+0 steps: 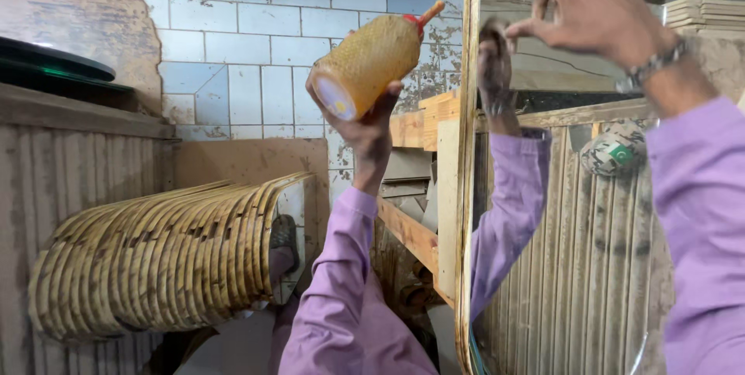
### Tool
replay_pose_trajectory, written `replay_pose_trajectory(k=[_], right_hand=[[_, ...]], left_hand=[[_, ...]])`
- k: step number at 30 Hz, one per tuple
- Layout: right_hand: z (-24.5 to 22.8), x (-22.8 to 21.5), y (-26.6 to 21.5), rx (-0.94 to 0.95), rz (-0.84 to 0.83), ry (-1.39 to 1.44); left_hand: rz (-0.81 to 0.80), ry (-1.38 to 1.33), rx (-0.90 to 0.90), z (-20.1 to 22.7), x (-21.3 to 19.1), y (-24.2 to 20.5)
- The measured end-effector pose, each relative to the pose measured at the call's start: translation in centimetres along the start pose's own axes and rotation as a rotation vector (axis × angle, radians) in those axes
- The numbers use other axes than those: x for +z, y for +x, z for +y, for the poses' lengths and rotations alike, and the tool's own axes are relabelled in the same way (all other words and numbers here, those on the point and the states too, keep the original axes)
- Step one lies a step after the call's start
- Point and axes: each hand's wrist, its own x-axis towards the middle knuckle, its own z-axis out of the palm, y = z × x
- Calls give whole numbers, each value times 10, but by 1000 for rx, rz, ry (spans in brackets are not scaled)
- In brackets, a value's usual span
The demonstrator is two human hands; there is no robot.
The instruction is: The person applies glue from a squeeze bottle along the edges of a wooden mirror frame. They repeatedly pick up the mirror, apply glue to the frame, and place it back down.
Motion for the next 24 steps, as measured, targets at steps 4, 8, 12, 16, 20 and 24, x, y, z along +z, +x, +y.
replay_pose_trajectory(k=[4, 8, 12, 16, 20, 24], right_hand=[[21, 3, 48, -86, -103, -174], [32, 19, 58, -2, -282, 552], [52, 39, 67, 115, -333, 617], [72, 77, 82, 351, -469, 695], [93, 103, 92, 221, -524, 858], [90, 110, 91, 110, -575, 916]], left_hand=[[55, -203, -31, -38, 24, 5], [122, -232, -68, -66, 28, -7], [190, -396, -144, -86, 28, -8], [226, -475, -215, -93, 19, -11], [199, -491, -173, -92, 4, -18], [190, -555, -188, -77, -8, -34]])
